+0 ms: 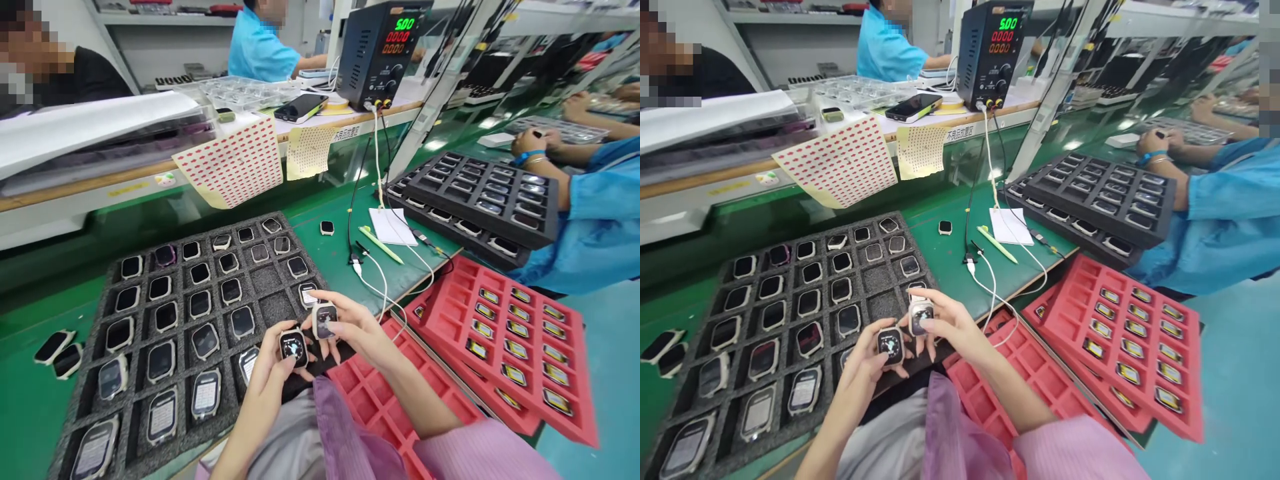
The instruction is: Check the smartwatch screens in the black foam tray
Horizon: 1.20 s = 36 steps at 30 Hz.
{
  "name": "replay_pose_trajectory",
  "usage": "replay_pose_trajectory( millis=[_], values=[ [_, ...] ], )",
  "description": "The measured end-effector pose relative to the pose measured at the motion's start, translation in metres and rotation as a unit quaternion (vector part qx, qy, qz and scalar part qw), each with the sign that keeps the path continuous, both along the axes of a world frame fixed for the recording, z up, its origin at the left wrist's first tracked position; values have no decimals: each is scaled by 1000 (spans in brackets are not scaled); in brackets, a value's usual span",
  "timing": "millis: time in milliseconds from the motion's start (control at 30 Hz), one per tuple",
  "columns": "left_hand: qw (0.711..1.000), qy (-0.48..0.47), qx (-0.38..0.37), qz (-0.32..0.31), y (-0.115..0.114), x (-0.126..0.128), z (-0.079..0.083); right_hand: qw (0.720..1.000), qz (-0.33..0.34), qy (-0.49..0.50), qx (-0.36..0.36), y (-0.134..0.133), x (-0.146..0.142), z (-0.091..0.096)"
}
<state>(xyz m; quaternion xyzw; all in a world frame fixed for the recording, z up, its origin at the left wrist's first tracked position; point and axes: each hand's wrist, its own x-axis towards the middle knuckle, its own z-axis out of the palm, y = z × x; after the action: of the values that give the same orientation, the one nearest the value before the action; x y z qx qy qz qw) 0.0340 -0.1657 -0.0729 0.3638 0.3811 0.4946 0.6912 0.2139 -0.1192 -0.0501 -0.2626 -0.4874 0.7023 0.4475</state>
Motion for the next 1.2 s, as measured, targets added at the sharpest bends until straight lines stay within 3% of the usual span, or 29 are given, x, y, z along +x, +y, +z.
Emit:
replay_pose_trajectory(
  millis=[367, 800, 900, 1033, 1200],
  values=[
    [999, -32, 15, -40, 0, -5, 2, 999, -20, -39, -25, -11, 4, 2],
    [1000, -24, -3, -11, -2, -4, 2, 990, -71, -118, 1, -13, -3, 2],
    [1000, -26, 4, -1, -1, -2, 2, 991, -48, -122, 16, -13, 0, 3],
    [999, -41, 8, 12, -1, -1, 7, 988, -1, -145, 55, -4, 8, 8],
    [998, -57, -4, 6, -5, -2, 20, 972, 12, -211, 101, 25, 9, 14]
  ],
)
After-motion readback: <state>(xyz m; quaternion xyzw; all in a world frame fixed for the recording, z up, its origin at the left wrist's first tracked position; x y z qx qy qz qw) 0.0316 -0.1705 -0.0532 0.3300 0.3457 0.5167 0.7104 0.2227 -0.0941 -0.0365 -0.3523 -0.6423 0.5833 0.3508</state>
